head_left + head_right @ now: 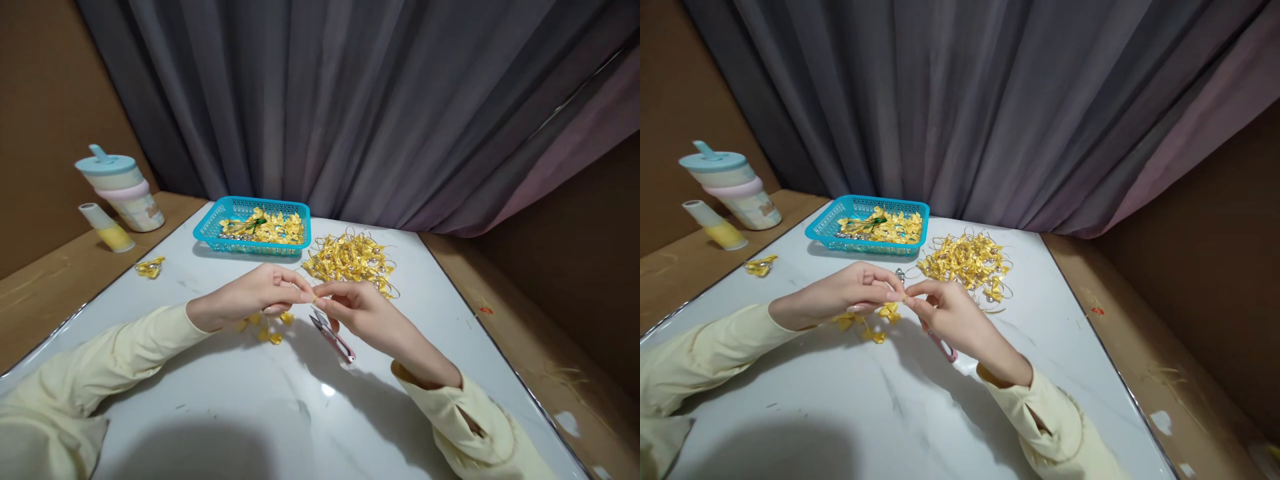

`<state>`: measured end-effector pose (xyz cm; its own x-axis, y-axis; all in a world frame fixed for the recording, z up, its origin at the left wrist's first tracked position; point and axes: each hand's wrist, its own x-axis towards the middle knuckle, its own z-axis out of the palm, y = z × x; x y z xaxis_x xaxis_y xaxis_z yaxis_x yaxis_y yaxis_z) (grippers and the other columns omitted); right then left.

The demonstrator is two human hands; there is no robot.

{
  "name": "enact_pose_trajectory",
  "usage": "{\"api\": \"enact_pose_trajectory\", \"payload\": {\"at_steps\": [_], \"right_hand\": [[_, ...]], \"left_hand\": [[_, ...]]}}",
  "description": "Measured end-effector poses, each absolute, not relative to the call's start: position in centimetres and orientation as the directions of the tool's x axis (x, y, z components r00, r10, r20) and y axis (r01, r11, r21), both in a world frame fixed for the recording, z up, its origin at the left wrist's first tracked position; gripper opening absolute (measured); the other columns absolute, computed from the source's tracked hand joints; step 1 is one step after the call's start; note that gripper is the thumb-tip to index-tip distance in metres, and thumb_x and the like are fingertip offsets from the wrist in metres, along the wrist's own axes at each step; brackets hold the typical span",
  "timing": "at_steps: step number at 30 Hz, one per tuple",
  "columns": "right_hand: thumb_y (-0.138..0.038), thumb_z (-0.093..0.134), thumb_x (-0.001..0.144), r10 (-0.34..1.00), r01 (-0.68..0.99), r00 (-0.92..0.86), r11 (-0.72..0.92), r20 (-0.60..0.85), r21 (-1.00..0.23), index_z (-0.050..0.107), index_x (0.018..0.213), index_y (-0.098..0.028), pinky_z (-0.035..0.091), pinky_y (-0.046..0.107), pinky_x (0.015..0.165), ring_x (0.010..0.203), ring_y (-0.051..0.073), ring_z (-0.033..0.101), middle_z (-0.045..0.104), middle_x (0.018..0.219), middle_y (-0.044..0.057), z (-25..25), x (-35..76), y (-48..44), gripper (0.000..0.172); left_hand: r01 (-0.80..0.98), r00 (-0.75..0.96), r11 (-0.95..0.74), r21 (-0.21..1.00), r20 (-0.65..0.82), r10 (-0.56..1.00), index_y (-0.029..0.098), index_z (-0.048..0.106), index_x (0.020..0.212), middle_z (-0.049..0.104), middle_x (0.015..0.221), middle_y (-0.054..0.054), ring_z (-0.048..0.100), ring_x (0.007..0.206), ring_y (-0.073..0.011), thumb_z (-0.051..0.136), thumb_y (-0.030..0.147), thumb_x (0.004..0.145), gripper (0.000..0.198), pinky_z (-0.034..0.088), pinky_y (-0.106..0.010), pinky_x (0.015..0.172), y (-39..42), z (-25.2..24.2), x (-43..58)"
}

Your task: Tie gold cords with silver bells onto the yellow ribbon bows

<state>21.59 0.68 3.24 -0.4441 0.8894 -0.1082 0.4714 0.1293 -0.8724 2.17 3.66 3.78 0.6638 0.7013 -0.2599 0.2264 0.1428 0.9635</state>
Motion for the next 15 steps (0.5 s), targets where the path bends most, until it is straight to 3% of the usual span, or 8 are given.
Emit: {"api": "enact_pose_trajectory", "payload": {"at_steps": [2,6,8,15], "right_hand": [[-0.031,0.049,0.088,0.910,0.560,-0.410,0.196,-0.064,-0.805,0.063,0.102,-0.018,0.041,0.023,0.049,0.050,0.012,0.054,0.058,0.058,-0.002,3.3,21.7,0.5,0.023],[-0.020,0.050,0.087,0.910,0.720,-0.335,0.414,0.243,-0.558,0.061,0.095,-0.016,0.042,0.024,0.056,0.060,0.013,0.058,0.067,0.082,0.005,4.1,22.1,-0.5,0.014],[-0.018,0.048,0.087,0.884,0.750,-0.348,0.463,0.312,-0.473,0.059,0.092,-0.016,0.041,0.024,0.057,0.065,0.014,0.058,0.067,0.087,0.006,4.4,22.2,-1.1,0.012],[-0.014,0.043,0.089,0.865,0.806,-0.460,0.502,0.202,-0.314,0.058,0.093,-0.016,0.040,0.025,0.059,0.071,0.016,0.061,0.064,0.084,0.008,4.2,21.3,-1.7,0.015]], "left_hand": [[0.188,0.669,0.212,0.959,-0.284,0.687,0.015,0.063,0.084,0.028,0.042,0.010,0.016,0.040,-0.0044,0.060,0.032,0.082,0.018,0.012,-0.020,0.040,3.8,3.5,2.2],[0.168,0.652,0.237,0.957,-0.288,0.701,0.015,0.063,0.083,0.027,0.042,0.010,0.015,0.041,-0.0047,0.060,0.032,0.082,0.017,0.012,-0.019,0.040,3.9,3.2,2.2],[0.172,0.644,0.220,0.960,-0.279,0.713,0.015,0.063,0.082,0.027,0.043,0.009,0.016,0.041,-0.0048,0.060,0.032,0.082,0.017,0.012,-0.019,0.041,3.9,3.1,2.2],[0.249,0.592,0.143,0.958,-0.267,0.761,0.015,0.064,0.087,0.032,0.043,0.009,0.023,0.041,-0.0058,0.061,0.040,0.080,0.026,0.017,-0.019,0.043,3.6,2.9,2.4]]}}
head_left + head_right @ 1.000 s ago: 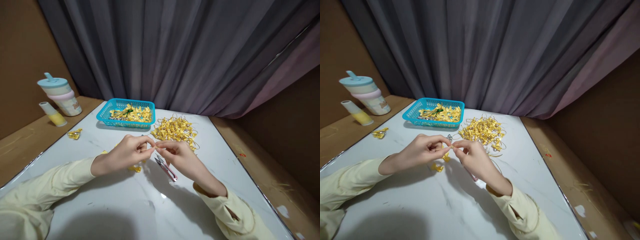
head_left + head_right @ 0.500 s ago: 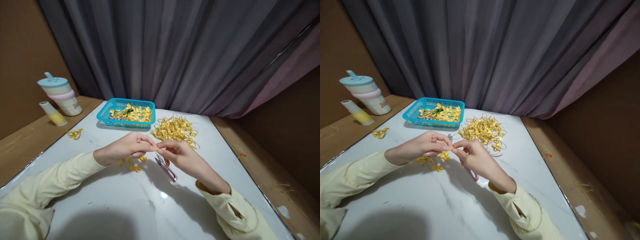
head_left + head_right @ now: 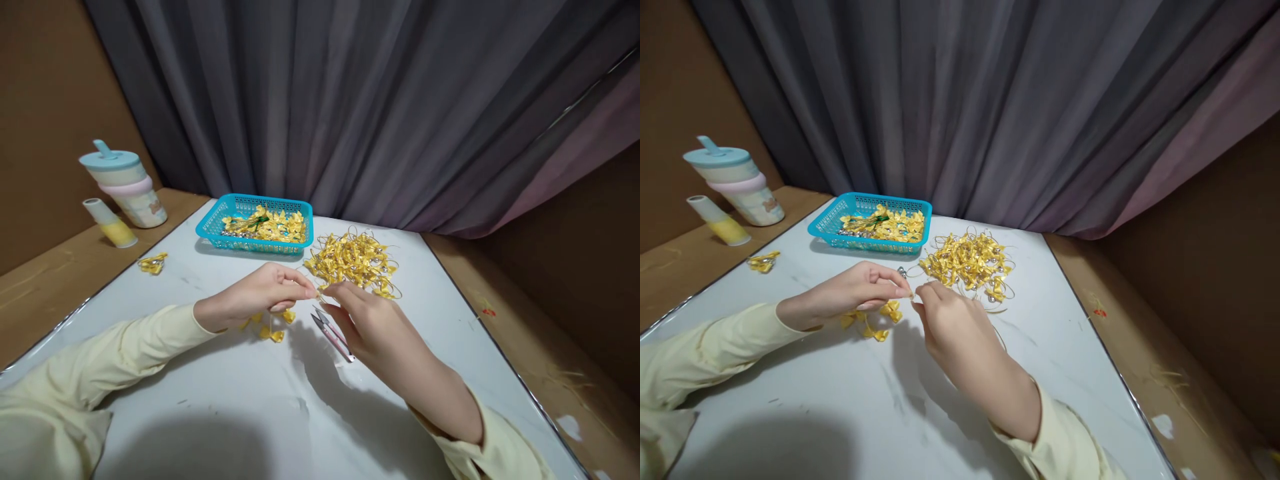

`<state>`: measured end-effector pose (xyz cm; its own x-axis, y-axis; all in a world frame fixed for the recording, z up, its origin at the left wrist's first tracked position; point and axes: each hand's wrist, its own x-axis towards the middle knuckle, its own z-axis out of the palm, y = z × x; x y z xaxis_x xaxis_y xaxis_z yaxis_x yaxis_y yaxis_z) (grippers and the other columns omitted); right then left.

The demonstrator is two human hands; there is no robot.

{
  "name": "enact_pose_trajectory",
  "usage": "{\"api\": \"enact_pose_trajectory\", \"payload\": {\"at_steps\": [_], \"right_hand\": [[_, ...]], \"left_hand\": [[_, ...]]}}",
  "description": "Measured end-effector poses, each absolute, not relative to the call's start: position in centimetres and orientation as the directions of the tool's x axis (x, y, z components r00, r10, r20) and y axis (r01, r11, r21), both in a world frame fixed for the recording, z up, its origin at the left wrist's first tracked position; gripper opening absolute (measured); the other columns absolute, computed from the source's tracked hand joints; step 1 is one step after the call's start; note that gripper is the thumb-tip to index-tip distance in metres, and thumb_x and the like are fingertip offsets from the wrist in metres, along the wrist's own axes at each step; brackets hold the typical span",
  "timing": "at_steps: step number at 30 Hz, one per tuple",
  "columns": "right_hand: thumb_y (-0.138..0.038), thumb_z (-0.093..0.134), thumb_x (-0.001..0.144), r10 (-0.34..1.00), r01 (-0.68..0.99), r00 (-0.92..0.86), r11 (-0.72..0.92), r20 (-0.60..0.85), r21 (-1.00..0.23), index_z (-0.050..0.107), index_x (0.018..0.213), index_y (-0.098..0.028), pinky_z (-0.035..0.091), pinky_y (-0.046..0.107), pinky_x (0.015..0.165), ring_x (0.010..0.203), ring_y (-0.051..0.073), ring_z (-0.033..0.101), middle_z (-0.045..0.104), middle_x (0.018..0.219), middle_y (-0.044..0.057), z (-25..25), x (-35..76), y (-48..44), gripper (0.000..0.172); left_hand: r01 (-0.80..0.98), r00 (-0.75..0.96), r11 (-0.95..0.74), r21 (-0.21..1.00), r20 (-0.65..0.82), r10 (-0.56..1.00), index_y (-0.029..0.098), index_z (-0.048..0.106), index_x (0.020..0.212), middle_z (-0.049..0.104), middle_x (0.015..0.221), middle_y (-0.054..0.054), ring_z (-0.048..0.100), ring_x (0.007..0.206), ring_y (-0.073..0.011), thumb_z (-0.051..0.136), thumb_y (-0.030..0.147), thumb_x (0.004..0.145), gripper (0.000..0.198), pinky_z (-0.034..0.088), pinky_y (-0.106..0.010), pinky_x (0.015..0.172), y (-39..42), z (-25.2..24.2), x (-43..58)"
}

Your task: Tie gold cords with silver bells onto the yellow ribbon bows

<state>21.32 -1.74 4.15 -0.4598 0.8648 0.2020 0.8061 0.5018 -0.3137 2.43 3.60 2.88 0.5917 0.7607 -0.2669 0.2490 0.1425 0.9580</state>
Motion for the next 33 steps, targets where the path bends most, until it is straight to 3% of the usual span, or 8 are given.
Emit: {"api": "enact_pose_trajectory", "payload": {"at_steps": [15,23,33], "right_hand": [[-0.002,0.043,0.083,0.870,0.857,-0.482,0.493,0.106,-0.148,0.059,0.089,-0.013,0.028,0.024,0.051,0.060,0.013,0.055,0.061,0.079,0.007,3.3,20.9,-1.3,0.020],[-0.009,0.041,0.088,0.893,0.869,-0.444,0.448,0.069,-0.211,0.057,0.082,-0.014,0.029,0.024,0.052,0.059,0.013,0.055,0.060,0.076,0.005,3.6,21.2,-0.9,0.017],[-0.011,0.044,0.085,0.887,0.805,-0.459,0.441,0.054,-0.396,0.059,0.080,-0.015,0.032,0.023,0.054,0.057,0.012,0.053,0.061,0.070,0.003,4.0,21.7,-0.7,0.016]], "left_hand": [[0.330,0.534,0.042,0.943,-0.223,0.816,0.015,0.064,0.083,0.038,0.042,0.009,0.031,0.041,-0.0062,0.061,0.032,0.078,0.019,0.022,-0.018,0.042,3.0,3.3,3.0],[0.332,0.575,0.076,0.940,-0.265,0.774,0.015,0.064,0.094,0.042,0.042,0.008,0.032,0.039,-0.0066,0.057,0.033,0.081,0.023,0.023,-0.018,0.040,3.2,3.7,2.6],[0.314,0.591,0.066,0.947,-0.249,0.767,0.015,0.066,0.095,0.043,0.042,0.008,0.033,0.039,-0.0067,0.056,0.031,0.082,0.023,0.025,-0.019,0.041,3.2,3.9,2.6]]}}
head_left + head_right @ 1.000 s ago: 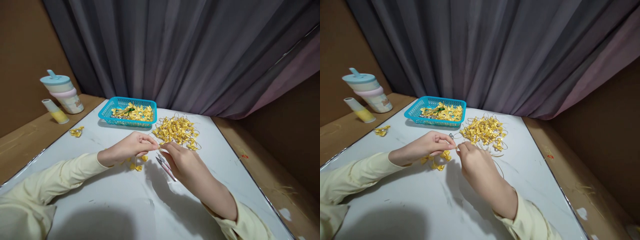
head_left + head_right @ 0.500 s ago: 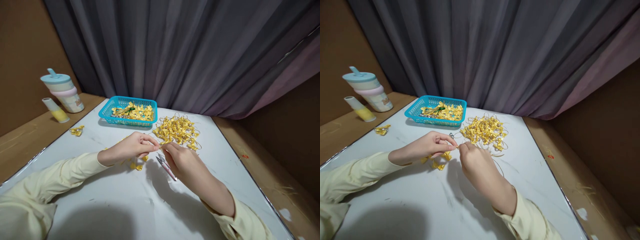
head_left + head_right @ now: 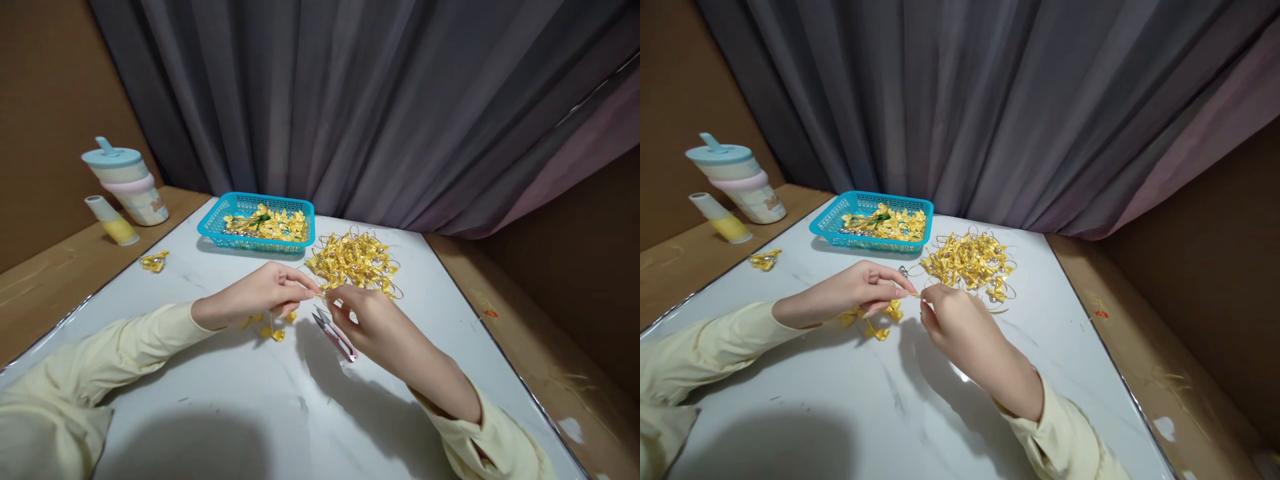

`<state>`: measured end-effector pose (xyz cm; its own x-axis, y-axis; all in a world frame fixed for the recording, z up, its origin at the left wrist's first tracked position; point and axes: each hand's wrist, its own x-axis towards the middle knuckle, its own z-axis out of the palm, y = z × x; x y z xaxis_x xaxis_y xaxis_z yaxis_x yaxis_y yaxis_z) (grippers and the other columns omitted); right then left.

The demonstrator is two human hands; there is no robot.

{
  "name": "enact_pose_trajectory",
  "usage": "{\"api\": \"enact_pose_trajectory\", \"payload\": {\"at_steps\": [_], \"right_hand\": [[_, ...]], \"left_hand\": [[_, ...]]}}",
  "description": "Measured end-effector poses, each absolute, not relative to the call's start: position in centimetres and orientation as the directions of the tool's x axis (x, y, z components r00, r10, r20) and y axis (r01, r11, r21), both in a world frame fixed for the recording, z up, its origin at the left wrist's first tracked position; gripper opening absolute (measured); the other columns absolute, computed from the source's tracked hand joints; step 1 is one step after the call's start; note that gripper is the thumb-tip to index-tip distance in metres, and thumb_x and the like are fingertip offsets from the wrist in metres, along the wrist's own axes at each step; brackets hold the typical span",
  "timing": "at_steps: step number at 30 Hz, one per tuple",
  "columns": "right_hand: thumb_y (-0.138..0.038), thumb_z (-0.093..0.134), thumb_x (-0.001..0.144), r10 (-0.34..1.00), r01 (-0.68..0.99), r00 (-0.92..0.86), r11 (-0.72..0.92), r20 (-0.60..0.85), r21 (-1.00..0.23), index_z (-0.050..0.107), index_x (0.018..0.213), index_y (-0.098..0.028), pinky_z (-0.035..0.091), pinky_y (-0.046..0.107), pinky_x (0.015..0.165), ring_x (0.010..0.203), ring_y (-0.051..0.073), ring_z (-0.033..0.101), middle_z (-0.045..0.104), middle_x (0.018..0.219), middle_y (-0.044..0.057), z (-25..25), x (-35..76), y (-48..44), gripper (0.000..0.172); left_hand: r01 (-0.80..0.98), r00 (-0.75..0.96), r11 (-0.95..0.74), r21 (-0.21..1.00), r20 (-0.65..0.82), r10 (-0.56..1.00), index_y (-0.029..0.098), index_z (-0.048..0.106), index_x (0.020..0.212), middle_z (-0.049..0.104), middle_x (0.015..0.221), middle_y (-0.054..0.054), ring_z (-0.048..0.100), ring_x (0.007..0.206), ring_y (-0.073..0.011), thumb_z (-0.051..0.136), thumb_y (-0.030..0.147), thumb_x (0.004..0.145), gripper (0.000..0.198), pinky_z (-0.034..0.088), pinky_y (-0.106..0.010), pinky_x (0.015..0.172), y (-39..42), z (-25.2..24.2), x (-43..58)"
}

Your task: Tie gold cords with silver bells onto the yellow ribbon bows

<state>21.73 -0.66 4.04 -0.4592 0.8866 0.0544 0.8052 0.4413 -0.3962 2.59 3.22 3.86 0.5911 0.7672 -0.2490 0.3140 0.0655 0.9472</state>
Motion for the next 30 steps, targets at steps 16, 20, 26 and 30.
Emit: {"api": "enact_pose_trajectory", "payload": {"at_steps": [16,20,26,30], "right_hand": [[-0.018,0.045,0.088,0.871,0.727,-0.457,0.483,0.182,-0.488,0.053,0.067,-0.016,0.023,0.021,0.044,0.040,0.007,0.036,0.048,0.049,-0.003,2.6,21.5,-0.1,0.023],[-0.016,0.045,0.086,0.881,0.703,-0.454,0.447,0.136,-0.553,0.055,0.063,-0.015,0.028,0.021,0.046,0.041,0.008,0.042,0.051,0.048,-0.001,3.5,21.6,-0.1,0.025],[-0.031,0.048,0.088,0.810,0.470,-0.537,0.053,-0.238,-0.881,0.064,0.072,-0.015,0.040,0.021,0.042,0.040,0.010,0.056,0.062,0.054,0.001,3.8,22.5,1.1,0.028],[-0.031,0.057,0.084,0.768,0.284,-0.587,-0.099,-0.254,-0.954,0.071,0.084,-0.014,0.043,0.018,0.042,0.053,0.010,0.064,0.072,0.083,0.007,3.8,23.2,1.9,0.023]], "left_hand": [[0.262,0.662,0.194,0.945,-0.322,0.677,0.014,0.065,0.090,0.042,0.045,0.007,0.026,0.040,-0.0060,0.056,0.033,0.082,0.023,0.020,-0.020,0.041,3.5,3.5,2.5],[0.273,0.645,0.146,0.951,-0.294,0.706,0.015,0.061,0.098,0.048,0.048,0.007,0.036,0.042,-0.0067,0.055,0.034,0.083,0.025,0.028,-0.019,0.045,3.3,3.5,2.6],[0.310,0.644,0.023,0.951,-0.227,0.731,0.016,0.056,0.105,0.051,0.047,0.007,0.040,0.044,-0.0077,0.052,0.032,0.085,0.025,0.031,-0.019,0.047,3.4,4.2,2.4],[0.332,0.630,-0.032,0.943,-0.197,0.752,0.017,0.057,0.105,0.048,0.045,0.008,0.037,0.042,-0.0077,0.051,0.031,0.085,0.025,0.026,-0.019,0.043,3.5,4.8,2.2]]}}
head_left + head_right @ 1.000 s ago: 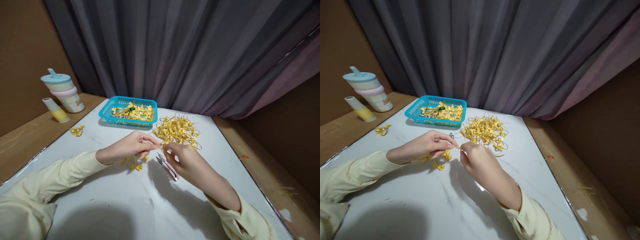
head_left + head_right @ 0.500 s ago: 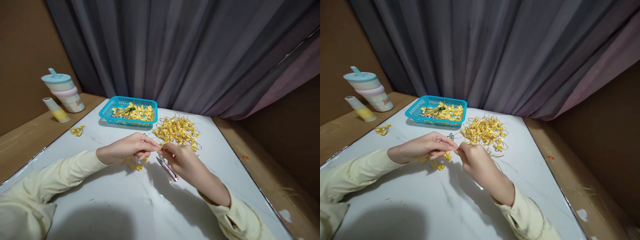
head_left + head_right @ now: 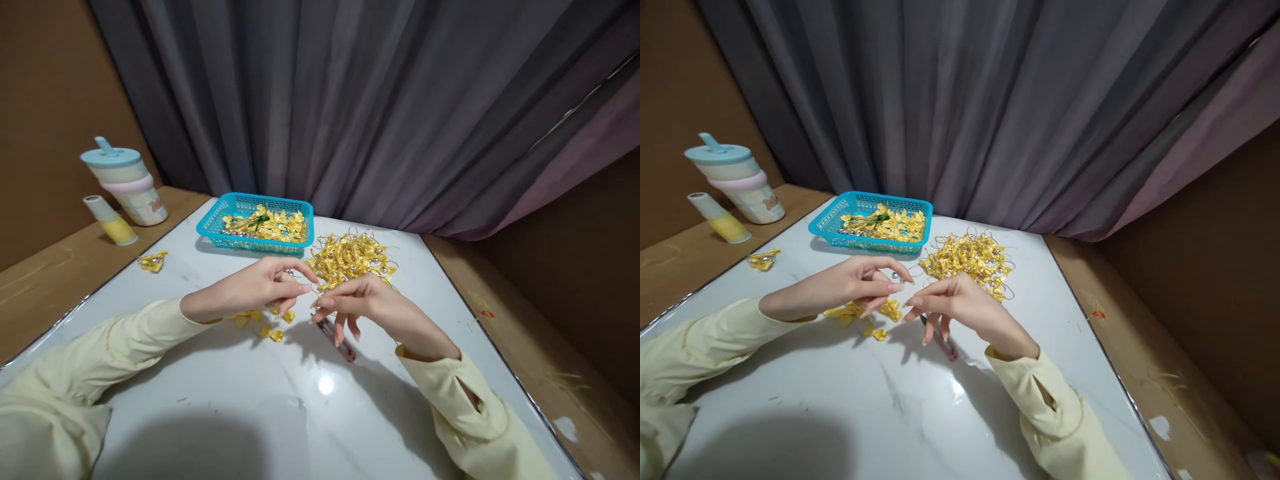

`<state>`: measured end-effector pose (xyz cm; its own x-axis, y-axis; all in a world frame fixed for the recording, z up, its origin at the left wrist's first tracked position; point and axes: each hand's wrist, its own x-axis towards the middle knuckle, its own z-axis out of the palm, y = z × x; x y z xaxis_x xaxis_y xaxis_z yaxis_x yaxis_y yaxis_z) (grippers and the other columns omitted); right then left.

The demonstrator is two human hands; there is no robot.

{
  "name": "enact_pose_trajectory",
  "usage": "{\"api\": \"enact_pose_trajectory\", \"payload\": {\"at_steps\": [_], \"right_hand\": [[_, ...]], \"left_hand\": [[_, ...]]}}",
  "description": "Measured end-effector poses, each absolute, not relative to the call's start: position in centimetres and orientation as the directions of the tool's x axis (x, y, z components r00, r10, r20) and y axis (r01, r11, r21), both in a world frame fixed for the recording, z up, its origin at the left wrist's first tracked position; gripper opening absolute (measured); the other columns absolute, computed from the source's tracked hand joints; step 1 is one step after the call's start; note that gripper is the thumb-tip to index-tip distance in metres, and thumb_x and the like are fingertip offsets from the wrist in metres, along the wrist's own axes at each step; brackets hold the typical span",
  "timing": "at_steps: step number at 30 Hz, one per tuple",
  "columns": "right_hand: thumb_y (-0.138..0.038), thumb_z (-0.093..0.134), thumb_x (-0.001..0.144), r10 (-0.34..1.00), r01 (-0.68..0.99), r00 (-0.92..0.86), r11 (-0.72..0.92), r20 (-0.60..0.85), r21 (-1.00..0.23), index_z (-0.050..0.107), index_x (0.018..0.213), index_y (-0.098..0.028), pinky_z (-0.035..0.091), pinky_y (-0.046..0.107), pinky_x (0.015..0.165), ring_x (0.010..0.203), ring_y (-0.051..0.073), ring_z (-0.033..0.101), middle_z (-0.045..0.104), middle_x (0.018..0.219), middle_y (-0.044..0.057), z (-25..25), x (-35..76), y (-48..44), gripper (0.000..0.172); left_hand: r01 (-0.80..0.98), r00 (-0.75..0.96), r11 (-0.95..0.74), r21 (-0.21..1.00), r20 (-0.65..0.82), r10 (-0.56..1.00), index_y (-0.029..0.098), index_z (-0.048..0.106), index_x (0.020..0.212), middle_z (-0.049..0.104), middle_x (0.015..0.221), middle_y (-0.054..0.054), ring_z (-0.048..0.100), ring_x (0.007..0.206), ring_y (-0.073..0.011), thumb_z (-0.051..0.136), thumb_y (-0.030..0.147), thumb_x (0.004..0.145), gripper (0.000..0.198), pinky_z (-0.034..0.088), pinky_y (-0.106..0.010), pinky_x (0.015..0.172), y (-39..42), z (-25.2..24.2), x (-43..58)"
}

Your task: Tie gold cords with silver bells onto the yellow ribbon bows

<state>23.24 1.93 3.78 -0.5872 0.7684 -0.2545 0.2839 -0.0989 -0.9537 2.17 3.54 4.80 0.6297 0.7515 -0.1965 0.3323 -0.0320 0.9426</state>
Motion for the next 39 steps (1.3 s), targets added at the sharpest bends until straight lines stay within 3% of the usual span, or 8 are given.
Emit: {"api": "enact_pose_trajectory", "payload": {"at_steps": [5,12,20,26,33,39], "right_hand": [[-0.028,0.059,0.082,0.704,0.126,-0.651,-0.269,-0.284,-0.955,0.073,0.087,-0.012,0.042,0.015,0.039,0.055,0.010,0.066,0.071,0.095,0.011,3.3,23.8,2.6,0.022],[-0.024,0.059,0.079,0.634,0.036,-0.714,-0.392,-0.298,-0.919,0.072,0.086,-0.009,0.042,0.015,0.037,0.054,0.012,0.066,0.071,0.096,0.015,1.6,24.0,3.5,0.020],[-0.018,0.055,0.079,0.620,0.037,-0.727,-0.395,-0.296,-0.918,0.071,0.084,-0.009,0.040,0.014,0.036,0.055,0.011,0.066,0.072,0.095,0.014,1.5,23.9,3.5,0.019],[-0.016,0.054,0.079,0.595,0.032,-0.757,-0.381,-0.271,-0.924,0.068,0.101,-0.015,0.042,0.013,0.037,0.066,0.014,0.069,0.068,0.108,0.011,1.6,23.9,3.4,0.026],[-0.022,0.062,0.078,0.614,0.054,-0.724,-0.403,-0.314,-0.914,0.070,0.085,-0.012,0.041,0.012,0.035,0.059,0.011,0.066,0.071,0.094,0.010,1.5,23.4,3.3,0.014],[-0.024,0.061,0.079,0.595,0.023,-0.738,-0.450,-0.319,-0.893,0.068,0.081,-0.011,0.041,0.014,0.034,0.057,0.011,0.066,0.072,0.086,0.009,1.3,22.9,3.1,0.015]], "left_hand": [[0.330,0.647,-0.057,0.942,-0.182,0.740,0.017,0.056,0.106,0.047,0.046,0.008,0.036,0.043,-0.0075,0.049,0.029,0.087,0.024,0.027,-0.019,0.045,3.5,5.1,2.0],[0.331,0.652,-0.054,0.942,-0.186,0.735,0.016,0.056,0.107,0.047,0.045,0.008,0.036,0.044,-0.0076,0.047,0.026,0.088,0.022,0.028,-0.019,0.046,3.3,5.4,2.0],[0.326,0.654,-0.057,0.944,-0.181,0.734,0.016,0.056,0.105,0.046,0.046,0.008,0.036,0.045,-0.0073,0.047,0.026,0.089,0.021,0.028,-0.019,0.047,3.3,5.5,1.9],[0.319,0.652,-0.046,0.947,-0.184,0.735,0.017,0.056,0.106,0.047,0.045,0.008,0.037,0.045,-0.0076,0.048,0.026,0.088,0.022,0.030,-0.018,0.047,3.3,5.4,1.8],[0.319,0.648,-0.041,0.947,-0.186,0.738,0.017,0.057,0.105,0.048,0.045,0.008,0.036,0.044,-0.0077,0.049,0.027,0.088,0.022,0.029,-0.018,0.046,3.2,5.4,1.9],[0.303,0.651,-0.051,0.952,-0.167,0.740,0.017,0.057,0.104,0.047,0.044,0.008,0.036,0.043,-0.0067,0.048,0.026,0.088,0.020,0.028,-0.017,0.045,3.2,5.3,2.0]]}}
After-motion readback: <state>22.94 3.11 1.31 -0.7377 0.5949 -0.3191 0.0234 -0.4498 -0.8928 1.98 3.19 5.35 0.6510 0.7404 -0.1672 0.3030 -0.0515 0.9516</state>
